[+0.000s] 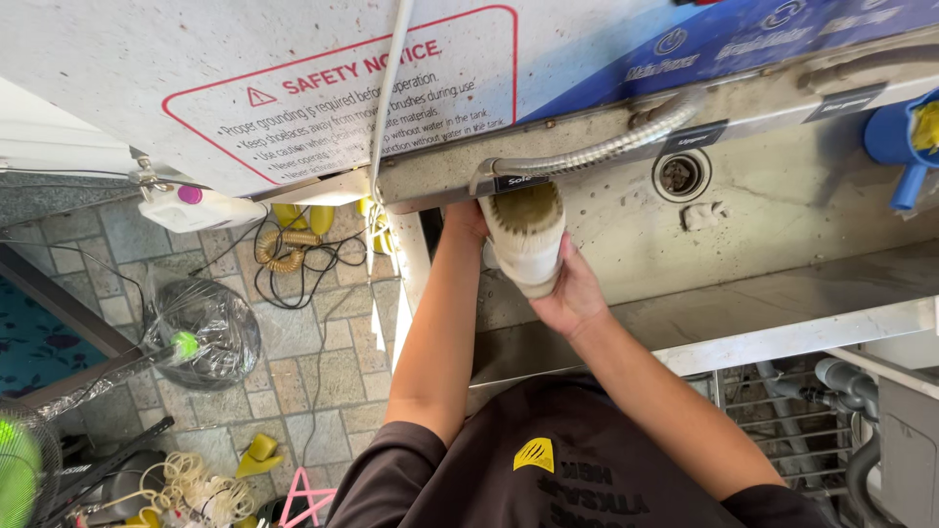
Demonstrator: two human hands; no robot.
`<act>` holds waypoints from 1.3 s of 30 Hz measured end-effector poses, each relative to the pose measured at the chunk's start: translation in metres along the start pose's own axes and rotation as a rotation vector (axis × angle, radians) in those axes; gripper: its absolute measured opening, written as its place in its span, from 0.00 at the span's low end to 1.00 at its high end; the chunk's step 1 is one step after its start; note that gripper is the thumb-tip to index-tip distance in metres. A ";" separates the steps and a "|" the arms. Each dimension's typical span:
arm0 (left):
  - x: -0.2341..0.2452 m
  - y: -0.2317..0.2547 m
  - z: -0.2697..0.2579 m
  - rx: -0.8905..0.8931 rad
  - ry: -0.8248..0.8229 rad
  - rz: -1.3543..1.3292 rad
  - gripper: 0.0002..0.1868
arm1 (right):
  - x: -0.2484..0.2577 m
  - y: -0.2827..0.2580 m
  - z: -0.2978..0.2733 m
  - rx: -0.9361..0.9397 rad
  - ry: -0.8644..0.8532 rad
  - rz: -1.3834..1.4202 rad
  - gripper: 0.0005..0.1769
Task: The person cleans a white sneaker using a handheld steam cleaner on the sole and upper, then rinses it under a faucet and wipes it with a white cloth. The person also briefly handles a black shoe in the sink.
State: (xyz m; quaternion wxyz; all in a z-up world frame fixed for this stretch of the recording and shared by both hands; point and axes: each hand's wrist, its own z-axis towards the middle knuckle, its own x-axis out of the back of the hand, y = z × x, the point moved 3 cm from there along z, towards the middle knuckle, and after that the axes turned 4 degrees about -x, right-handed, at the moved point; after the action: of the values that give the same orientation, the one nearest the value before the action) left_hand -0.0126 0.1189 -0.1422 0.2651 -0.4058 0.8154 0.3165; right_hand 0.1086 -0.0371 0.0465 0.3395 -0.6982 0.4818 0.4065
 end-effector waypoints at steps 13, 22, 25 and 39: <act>-0.073 -0.023 -0.152 -0.087 -0.394 -0.042 0.31 | 0.107 -0.033 -0.079 -0.171 -0.136 -0.208 0.45; -0.068 -0.012 -0.117 -0.082 -0.195 -0.015 0.30 | 0.050 -0.029 -0.059 -0.127 -0.061 -0.119 0.33; -0.061 0.011 -0.075 -0.086 -0.058 0.051 0.30 | 0.033 -0.021 -0.021 -0.154 -0.018 -0.072 0.34; -0.076 -0.013 -0.162 -0.164 -0.407 -0.063 0.26 | 0.126 -0.044 -0.065 -0.270 0.121 -0.207 0.30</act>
State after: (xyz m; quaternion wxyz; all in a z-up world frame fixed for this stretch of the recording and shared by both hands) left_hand 0.0099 0.0317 0.0136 0.4001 -0.3791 0.7034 0.4488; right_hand 0.1916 -0.1303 -0.0335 0.2531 -0.8064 0.3679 0.3878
